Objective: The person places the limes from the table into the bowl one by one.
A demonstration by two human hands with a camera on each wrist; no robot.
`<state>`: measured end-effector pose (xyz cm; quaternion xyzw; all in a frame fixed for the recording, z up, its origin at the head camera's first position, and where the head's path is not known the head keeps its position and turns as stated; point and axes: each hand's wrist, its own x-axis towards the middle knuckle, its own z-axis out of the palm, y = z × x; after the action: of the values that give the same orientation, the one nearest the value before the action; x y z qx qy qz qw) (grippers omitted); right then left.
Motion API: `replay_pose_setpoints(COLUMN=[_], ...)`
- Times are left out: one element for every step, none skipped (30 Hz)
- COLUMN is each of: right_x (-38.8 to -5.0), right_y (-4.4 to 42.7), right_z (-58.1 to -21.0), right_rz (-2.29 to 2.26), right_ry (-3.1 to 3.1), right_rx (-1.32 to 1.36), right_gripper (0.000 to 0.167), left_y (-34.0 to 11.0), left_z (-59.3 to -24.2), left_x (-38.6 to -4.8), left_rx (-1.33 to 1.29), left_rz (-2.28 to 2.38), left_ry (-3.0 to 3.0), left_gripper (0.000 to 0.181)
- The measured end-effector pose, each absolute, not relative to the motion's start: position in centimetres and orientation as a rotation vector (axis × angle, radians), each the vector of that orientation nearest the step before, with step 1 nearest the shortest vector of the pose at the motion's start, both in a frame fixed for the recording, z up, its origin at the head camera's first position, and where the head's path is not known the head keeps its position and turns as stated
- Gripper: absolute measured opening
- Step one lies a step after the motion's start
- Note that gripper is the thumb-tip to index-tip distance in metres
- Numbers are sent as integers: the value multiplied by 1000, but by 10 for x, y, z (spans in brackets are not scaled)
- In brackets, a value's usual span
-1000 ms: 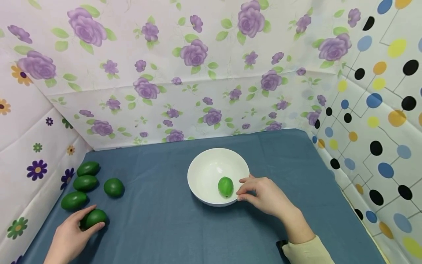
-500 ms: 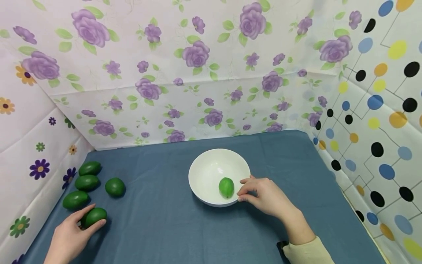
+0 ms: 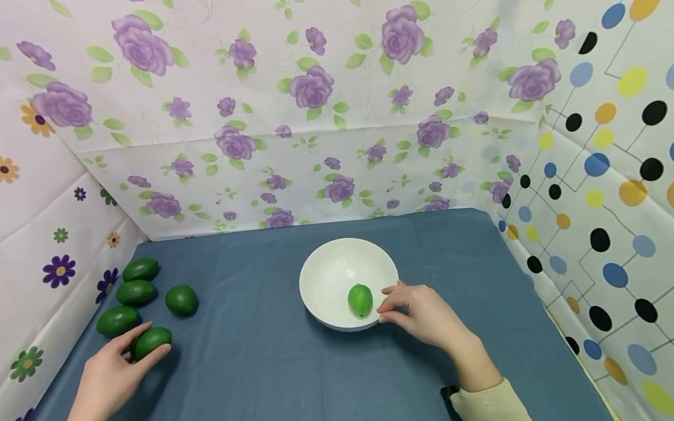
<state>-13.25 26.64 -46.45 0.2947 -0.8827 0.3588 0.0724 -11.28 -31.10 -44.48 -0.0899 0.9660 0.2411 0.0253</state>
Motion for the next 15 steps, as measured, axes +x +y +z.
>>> replay_pose_setpoints(right_x=[-133,-132,-132,-132,-132,-132,-132,-132,-132,-132,-132,-132,-132,-133,-133], right_y=[266,267,267,267,267,267,267,267,267,267,267,267,267,267,267], right_z=[-464,-464,-464,-464,-464,-464,-465,-465,-465,-466,-466,-466,-465,-465,-465], right_rz=[1084,1086,1091,1095,1099,1102,1103,1103,1097,1097,1094,1093,1095,1095,1095], right_ry=[-2656,-2658,-2660,-2662,-2661,-2656,-2651,-2645,-2639,-2636,-2633,-2633,-2637,-2641,-2647], right_rx=[884,880,878,875,874,877,879,881,885,887,888,890,886,883,880], right_gripper=[17,18,19,21,23,25,27,28,28,28,27,27,27,26,26], left_y=[-310,-309,-308,-307,-306,-305,-304,-303,-302,-301,-300,-299,-298,-296,-295], left_z=[-445,-445,-445,-444,-444,-444,-443,-442,-442,-441,-441,-440,-439,-439,-438], left_x=[-113,-113,-113,-114,-113,-114,-114,-114,-114,-114,-115,-115,-115,-116,-116], left_rx=[-273,-265,-259,-254,-248,-241,-236,-230,-229,-225,-223,-223,-224,-222,-220], left_rz=[748,753,756,763,769,772,777,780,780,781,783,787,793,797,803], left_ry=[2994,2999,3002,3005,3009,3011,3011,3013,3015,3018,3016,3014,3012,3013,3013], left_gripper=[91,91,91,90,90,90,89,89,89,89,89,91,92,92,92])
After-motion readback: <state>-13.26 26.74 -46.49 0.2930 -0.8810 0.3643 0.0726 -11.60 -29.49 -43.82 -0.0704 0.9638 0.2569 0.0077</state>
